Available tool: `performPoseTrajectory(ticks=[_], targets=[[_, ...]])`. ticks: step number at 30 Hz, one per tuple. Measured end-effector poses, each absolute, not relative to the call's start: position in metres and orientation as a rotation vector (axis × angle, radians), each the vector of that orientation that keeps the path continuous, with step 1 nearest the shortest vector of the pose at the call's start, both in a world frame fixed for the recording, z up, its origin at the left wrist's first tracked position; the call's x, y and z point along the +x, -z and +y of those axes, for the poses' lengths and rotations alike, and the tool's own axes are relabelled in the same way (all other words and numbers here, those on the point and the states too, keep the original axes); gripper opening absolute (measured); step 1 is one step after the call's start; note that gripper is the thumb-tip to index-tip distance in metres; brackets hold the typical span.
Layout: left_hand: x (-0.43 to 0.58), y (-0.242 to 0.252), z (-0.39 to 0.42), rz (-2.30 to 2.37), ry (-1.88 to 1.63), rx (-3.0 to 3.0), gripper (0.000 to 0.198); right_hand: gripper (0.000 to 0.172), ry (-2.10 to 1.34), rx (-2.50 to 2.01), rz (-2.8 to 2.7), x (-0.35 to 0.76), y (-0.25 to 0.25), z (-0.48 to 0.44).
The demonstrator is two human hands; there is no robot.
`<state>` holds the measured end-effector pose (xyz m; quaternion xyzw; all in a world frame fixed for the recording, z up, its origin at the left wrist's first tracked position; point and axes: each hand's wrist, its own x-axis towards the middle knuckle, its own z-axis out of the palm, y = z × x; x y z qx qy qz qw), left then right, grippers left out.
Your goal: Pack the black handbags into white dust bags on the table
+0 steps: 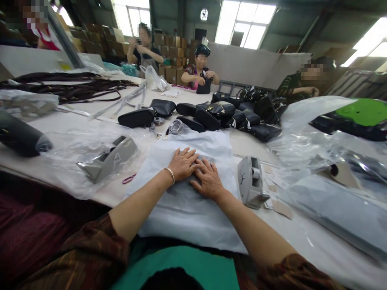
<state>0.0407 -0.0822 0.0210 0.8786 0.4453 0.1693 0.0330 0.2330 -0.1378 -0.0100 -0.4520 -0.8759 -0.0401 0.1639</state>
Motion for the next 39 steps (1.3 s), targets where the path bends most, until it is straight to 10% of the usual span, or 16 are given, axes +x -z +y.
performPoseTrajectory(ticks=[17,39], targets=[[0.018,-0.006,-0.119,1.265,-0.443,2.800,0.090,0.079,0.013,-1.426,-2.540,0.243,0.009,-0.147],[0.023,-0.018,-0.124,1.365,-0.298,2.747,0.091,0.022,-0.394,-0.837,-2.594,0.227,0.011,-0.285]])
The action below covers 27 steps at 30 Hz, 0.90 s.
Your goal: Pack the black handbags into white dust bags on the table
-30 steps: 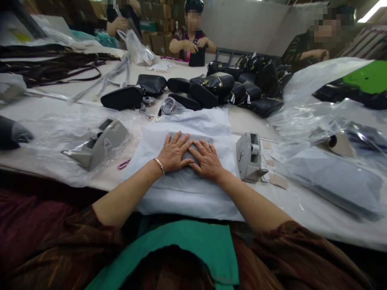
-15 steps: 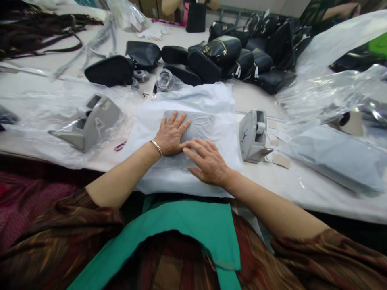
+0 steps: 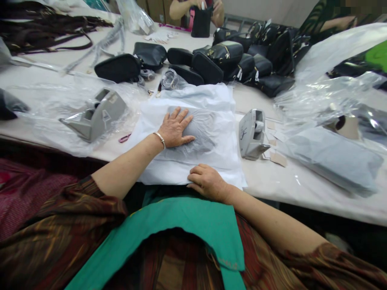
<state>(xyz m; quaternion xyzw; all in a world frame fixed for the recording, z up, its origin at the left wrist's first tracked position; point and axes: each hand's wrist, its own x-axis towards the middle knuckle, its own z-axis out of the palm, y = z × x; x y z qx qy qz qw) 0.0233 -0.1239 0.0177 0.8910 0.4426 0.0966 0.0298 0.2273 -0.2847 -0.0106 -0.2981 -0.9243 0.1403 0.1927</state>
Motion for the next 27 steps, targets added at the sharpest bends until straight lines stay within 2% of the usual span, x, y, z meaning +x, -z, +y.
performPoseTrajectory(ticks=[4,8,14,17,20,27], targets=[[0.023,-0.017,-0.124,1.375,-0.283,2.744,0.091,0.022,-0.552,-0.847,-2.516,0.224,0.006,-0.283],[0.024,-0.015,-0.123,1.388,-0.289,2.753,0.092,0.023,-0.549,-0.860,-2.535,0.223,0.006,-0.284],[0.025,-0.015,-0.123,1.405,-0.265,2.758,0.091,0.020,-0.207,-0.838,-2.749,0.223,0.005,-0.293],[0.026,-0.017,-0.123,1.407,-0.253,2.749,0.092,0.027,0.003,-0.816,-2.847,0.217,0.007,-0.297],[0.027,-0.018,-0.124,1.417,-0.230,2.741,0.093,0.015,0.131,-0.810,-2.878,0.209,0.010,-0.298],[0.028,-0.020,-0.124,1.433,-0.187,2.736,0.094,0.021,-0.073,-0.840,-2.789,0.199,0.010,-0.296]])
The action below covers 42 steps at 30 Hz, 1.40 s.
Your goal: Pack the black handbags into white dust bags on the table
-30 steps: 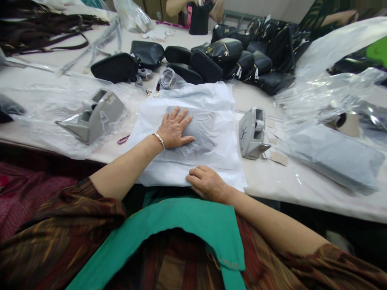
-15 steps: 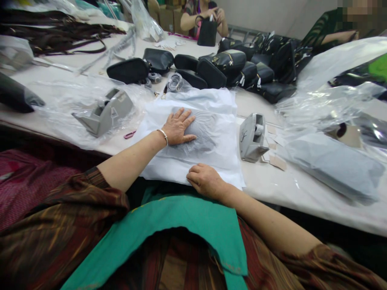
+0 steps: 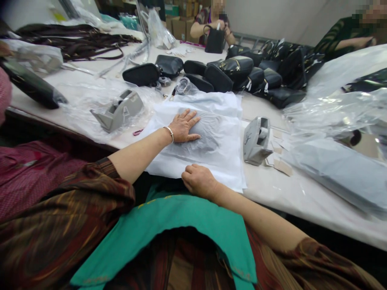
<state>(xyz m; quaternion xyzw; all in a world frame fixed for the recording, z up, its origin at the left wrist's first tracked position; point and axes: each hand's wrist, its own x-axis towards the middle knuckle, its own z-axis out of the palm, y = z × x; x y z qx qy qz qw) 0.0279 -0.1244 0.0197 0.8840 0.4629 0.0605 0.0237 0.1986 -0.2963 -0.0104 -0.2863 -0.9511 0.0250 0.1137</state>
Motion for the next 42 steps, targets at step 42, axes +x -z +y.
performPoseTrajectory(ticks=[42], targets=[[0.028,-0.021,-0.124,1.419,-0.216,2.685,0.093,0.022,-0.237,-1.084,-2.881,0.211,-0.010,-0.299]])
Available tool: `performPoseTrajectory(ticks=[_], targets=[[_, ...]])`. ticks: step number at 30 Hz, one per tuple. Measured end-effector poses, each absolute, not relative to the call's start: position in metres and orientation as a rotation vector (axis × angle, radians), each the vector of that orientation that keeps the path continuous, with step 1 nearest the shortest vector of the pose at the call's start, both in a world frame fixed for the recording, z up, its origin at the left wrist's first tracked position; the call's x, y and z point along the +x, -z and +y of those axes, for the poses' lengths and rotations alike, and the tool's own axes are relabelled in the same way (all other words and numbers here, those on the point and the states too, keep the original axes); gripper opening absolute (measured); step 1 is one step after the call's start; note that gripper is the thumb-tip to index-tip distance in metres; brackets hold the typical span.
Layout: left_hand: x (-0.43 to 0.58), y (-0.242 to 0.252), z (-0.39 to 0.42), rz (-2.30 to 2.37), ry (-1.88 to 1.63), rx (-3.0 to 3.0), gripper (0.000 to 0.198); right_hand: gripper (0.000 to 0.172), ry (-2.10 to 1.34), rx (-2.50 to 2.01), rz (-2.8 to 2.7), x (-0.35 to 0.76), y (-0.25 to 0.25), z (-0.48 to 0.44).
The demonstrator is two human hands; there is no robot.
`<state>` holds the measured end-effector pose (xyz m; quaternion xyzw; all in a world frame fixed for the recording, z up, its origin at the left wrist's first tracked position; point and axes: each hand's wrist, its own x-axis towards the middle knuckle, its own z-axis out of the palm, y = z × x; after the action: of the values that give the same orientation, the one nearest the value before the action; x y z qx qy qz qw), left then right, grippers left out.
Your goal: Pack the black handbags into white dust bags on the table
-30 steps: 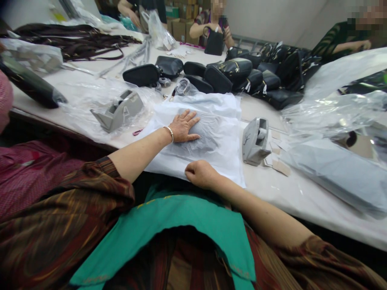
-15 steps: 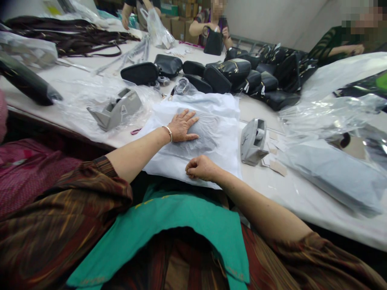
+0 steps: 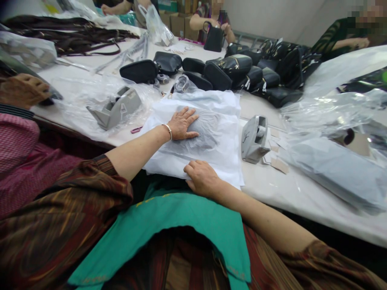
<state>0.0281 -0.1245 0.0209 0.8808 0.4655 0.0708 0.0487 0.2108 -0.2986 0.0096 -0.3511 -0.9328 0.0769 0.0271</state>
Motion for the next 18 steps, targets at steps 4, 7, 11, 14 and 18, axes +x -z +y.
performPoseTrajectory(ticks=[4,7,11,14,18], targets=[[0.028,-0.021,-0.124,1.419,-0.213,2.683,0.092,0.008,-0.451,-1.065,-2.768,0.214,-0.009,-0.293],[0.027,-0.020,-0.123,1.419,-0.215,2.683,0.092,0.009,-0.627,-1.080,-2.657,0.216,-0.007,-0.288],[0.027,-0.019,-0.123,1.420,-0.215,2.687,0.092,0.010,-0.858,-1.201,-2.528,0.216,-0.008,-0.282],[0.027,-0.019,-0.123,1.424,-0.221,2.693,0.092,0.013,-0.824,-1.322,-2.494,0.216,-0.012,-0.278],[0.027,-0.020,-0.123,1.428,-0.226,2.705,0.093,0.024,-0.244,-1.304,-2.574,0.216,-0.014,-0.278]])
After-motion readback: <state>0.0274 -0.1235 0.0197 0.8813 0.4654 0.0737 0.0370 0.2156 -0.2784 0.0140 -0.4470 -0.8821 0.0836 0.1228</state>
